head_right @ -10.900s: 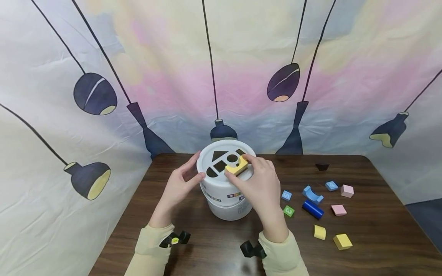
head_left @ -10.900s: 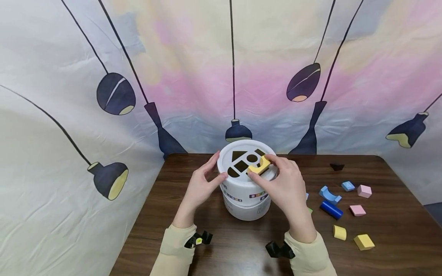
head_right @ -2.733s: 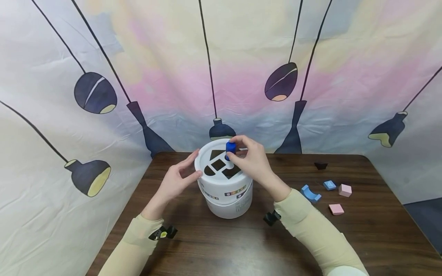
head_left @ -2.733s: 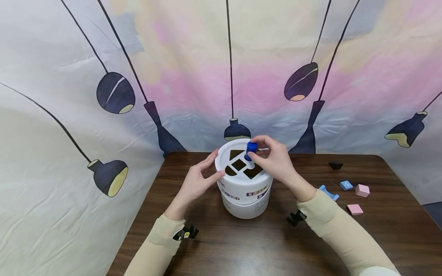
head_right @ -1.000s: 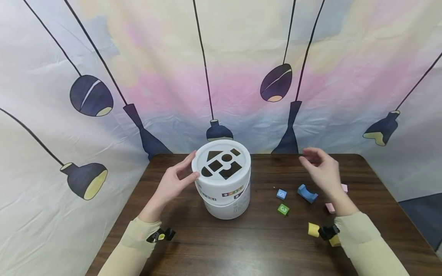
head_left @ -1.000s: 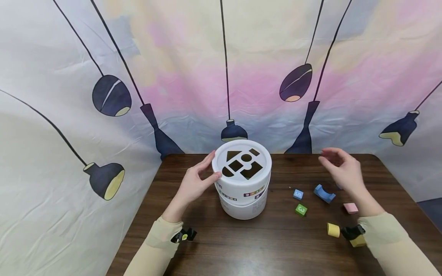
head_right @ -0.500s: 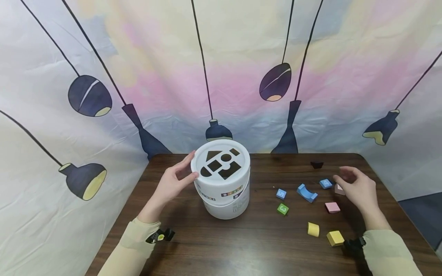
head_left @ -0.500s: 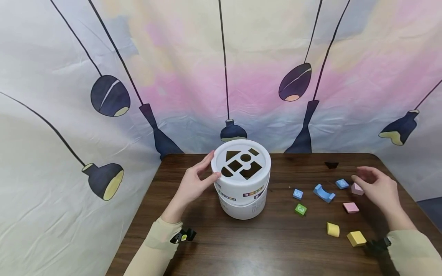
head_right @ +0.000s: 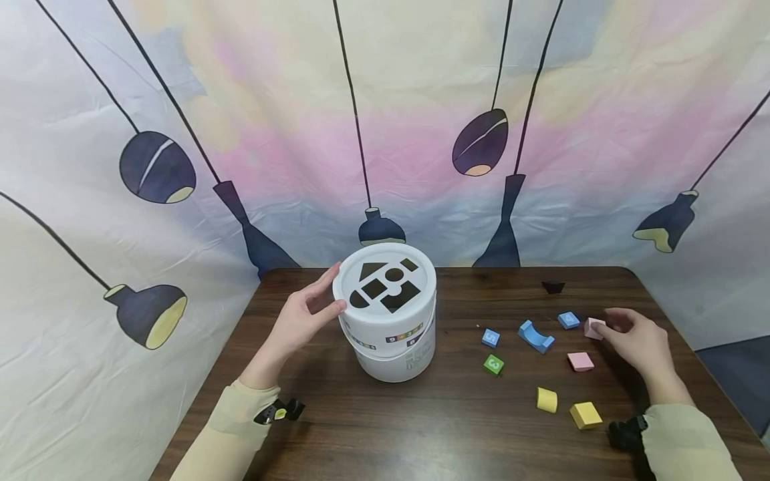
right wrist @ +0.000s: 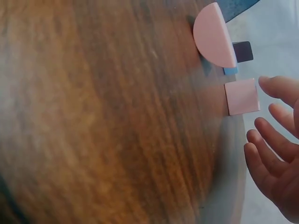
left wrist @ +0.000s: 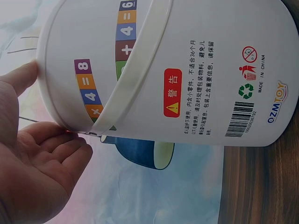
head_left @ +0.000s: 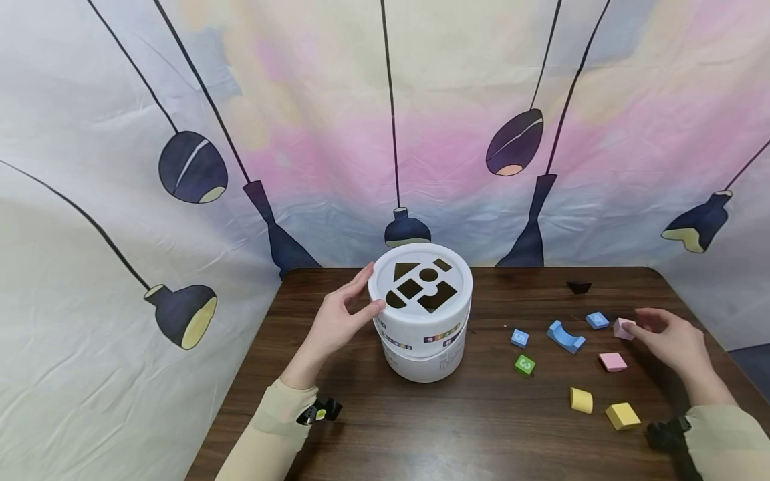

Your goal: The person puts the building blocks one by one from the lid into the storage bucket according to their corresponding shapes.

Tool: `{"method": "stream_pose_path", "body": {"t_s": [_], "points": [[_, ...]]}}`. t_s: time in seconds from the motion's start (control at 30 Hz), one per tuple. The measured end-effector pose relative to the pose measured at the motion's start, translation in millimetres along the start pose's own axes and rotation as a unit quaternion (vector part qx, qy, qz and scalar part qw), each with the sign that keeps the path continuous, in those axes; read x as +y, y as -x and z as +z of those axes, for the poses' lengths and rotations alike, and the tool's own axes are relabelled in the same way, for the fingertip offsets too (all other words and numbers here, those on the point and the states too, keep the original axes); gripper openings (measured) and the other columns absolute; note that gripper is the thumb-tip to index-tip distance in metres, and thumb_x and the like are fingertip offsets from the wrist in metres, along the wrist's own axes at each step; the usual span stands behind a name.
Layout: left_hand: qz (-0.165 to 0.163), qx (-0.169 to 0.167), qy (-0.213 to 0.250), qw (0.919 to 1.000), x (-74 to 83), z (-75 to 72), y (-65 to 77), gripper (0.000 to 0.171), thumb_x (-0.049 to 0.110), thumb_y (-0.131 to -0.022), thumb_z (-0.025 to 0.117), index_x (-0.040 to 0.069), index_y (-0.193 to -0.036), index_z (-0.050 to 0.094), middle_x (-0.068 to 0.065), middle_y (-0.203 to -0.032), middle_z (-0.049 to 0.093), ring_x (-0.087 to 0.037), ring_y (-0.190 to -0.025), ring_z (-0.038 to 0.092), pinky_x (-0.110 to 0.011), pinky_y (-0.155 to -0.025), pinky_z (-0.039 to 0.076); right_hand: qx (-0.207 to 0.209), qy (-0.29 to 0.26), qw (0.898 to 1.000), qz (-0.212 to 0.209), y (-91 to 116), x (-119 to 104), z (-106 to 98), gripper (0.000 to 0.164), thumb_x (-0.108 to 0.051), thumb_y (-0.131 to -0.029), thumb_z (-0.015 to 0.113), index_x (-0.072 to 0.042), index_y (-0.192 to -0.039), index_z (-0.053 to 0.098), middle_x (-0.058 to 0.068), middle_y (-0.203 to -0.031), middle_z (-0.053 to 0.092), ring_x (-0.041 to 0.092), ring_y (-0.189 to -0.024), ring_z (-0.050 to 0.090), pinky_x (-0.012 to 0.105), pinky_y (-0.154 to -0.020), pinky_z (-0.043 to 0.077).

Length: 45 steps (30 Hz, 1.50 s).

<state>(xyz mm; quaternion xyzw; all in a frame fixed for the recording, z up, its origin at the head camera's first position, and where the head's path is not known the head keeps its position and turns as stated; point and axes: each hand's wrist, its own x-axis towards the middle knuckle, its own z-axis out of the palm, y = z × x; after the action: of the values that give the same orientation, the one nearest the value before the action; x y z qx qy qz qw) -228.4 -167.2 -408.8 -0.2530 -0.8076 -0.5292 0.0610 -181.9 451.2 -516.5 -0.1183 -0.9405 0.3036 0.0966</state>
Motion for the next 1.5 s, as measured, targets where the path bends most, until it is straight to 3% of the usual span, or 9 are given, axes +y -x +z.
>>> {"method": "stream_pose_path", "body": {"t_s": [0.37, 0.87, 1.33, 1.5], "points": [[-0.004, -0.002, 0.002, 1.0000, 0.0, 0.0, 0.4, 0.072, 0.026, -0.100, 0.079, 0.018, -0.164, 0.047, 0.004, -0.168, 0.041, -0.020, -0.153, 0.042, -0.047, -0.120, 0.040, -0.036, 0.004, 0.999, 0.023, 0, 1, 4, 0.085, -0.057, -0.100, 0.072, 0.015, -0.141, 0.052, 0.046, -0.131, 0.055, 0.061, -0.114, 0.052, 0.075, -0.089, 0.045], [-0.006, -0.003, -0.001, 1.0000, 1.8, -1.3, -0.6, 0.072, 0.028, -0.100, 0.080, 0.019, -0.163, 0.047, 0.006, -0.168, 0.042, -0.018, -0.152, 0.043, -0.048, -0.119, 0.041, -0.032, 0.021, 0.999, 0.029, -3, 1, 5, 0.083, -0.053, -0.098, 0.076, 0.018, -0.134, 0.055, 0.045, -0.123, 0.059, 0.059, -0.107, 0.055, 0.069, -0.085, 0.048], [-0.006, -0.008, 0.003, 0.9999, 2.2, -1.8, 0.6, 0.073, 0.029, -0.100, 0.080, 0.019, -0.164, 0.046, 0.007, -0.168, 0.041, -0.021, -0.152, 0.043, -0.060, -0.117, 0.041, -0.031, 0.027, 0.998, 0.040, -2, 1, -1, 0.081, -0.052, -0.098, 0.075, 0.019, -0.133, 0.055, 0.047, -0.124, 0.056, 0.059, -0.107, 0.052, 0.071, -0.085, 0.049], [-0.008, -0.011, -0.001, 0.9999, 2.7, -2.0, -0.5, 0.073, 0.031, -0.100, 0.080, 0.019, -0.164, 0.046, 0.008, -0.168, 0.041, -0.021, -0.151, 0.044, -0.060, -0.116, 0.042, -0.016, 0.029, 0.999, 0.019, -2, -5, -9, 0.080, -0.052, -0.098, 0.075, 0.018, -0.132, 0.058, 0.044, -0.121, 0.061, 0.057, -0.105, 0.056, 0.064, -0.079, 0.050]]}}
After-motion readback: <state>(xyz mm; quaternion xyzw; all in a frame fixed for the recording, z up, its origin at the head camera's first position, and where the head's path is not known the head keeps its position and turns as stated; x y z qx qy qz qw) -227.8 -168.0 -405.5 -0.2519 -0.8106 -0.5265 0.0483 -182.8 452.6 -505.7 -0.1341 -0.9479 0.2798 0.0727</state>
